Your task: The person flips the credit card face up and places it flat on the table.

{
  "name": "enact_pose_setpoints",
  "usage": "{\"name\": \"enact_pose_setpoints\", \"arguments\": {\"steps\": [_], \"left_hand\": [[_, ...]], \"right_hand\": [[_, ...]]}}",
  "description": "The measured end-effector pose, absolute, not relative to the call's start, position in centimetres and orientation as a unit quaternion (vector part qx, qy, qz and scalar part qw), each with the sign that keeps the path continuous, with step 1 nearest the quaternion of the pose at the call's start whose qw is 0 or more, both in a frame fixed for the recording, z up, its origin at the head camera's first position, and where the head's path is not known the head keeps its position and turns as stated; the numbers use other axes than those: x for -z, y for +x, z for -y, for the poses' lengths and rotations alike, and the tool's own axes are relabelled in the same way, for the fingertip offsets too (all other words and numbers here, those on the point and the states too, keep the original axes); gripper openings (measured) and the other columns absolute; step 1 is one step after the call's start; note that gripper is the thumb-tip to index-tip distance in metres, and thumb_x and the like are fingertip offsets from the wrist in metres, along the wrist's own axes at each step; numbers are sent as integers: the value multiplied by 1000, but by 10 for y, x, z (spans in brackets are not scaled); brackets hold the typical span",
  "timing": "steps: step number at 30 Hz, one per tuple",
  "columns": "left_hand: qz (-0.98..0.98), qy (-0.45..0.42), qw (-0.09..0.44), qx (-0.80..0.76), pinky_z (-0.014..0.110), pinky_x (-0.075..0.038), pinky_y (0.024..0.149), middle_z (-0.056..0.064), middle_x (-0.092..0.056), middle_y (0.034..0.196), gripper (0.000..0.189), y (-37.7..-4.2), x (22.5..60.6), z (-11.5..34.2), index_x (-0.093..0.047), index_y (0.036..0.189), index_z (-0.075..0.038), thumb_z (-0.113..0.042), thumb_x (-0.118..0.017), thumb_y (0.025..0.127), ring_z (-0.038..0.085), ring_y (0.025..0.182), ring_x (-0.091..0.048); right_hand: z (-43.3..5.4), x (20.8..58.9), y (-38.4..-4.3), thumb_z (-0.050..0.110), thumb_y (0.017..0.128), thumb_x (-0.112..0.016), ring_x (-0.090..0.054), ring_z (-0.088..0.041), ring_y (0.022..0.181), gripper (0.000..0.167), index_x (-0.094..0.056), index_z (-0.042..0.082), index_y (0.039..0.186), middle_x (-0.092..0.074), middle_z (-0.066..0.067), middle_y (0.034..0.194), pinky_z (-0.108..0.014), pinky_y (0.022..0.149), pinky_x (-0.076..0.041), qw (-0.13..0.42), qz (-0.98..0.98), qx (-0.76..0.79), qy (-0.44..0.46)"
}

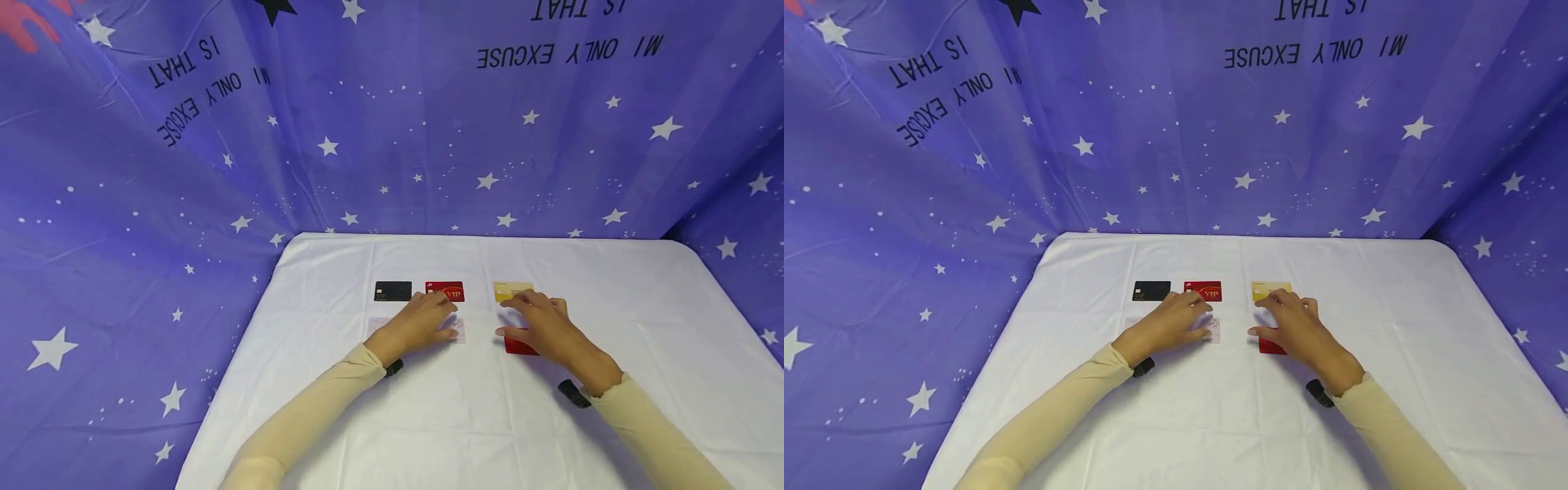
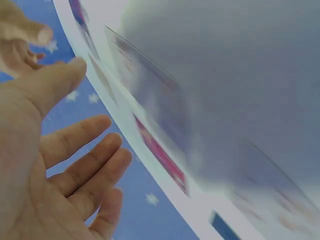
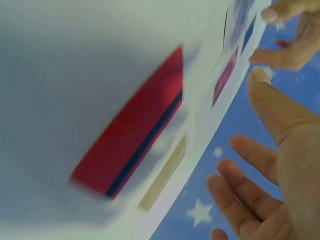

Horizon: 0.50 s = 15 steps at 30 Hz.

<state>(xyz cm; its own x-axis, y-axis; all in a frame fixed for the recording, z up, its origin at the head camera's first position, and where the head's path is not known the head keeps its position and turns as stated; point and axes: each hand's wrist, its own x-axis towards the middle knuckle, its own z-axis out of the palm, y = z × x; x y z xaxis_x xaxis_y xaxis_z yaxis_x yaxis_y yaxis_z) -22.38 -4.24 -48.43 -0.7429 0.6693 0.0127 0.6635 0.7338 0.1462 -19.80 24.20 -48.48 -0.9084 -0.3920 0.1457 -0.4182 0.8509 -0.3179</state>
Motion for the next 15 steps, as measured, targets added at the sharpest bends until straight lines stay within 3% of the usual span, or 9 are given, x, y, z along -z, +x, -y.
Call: {"name": "enact_pose_setpoints", "arguments": {"steps": [11,15], "left_hand": [[-914,406,-4,16,32,-41,107,-2,-60,137,54,-223,476,-30,-65,142,-21,-56,-66,100,14,127,-60],[-909,415,7,27,31,-41,106,-4,-61,129,55,-223,478,-49,-67,133,-22,-62,-69,96,12,120,-60]], "right_hand": [[-299,486,-191,38,89,-85,-52,-46,126,58,-68,7,135,-60,-24,132,-64,92,-31,-8,974,-175,142],[-311,489,-185,38,87,-86,-53,-46,126,59,-67,9,135,-59,-23,133,-61,88,-32,-24,975,-175,137]]}}
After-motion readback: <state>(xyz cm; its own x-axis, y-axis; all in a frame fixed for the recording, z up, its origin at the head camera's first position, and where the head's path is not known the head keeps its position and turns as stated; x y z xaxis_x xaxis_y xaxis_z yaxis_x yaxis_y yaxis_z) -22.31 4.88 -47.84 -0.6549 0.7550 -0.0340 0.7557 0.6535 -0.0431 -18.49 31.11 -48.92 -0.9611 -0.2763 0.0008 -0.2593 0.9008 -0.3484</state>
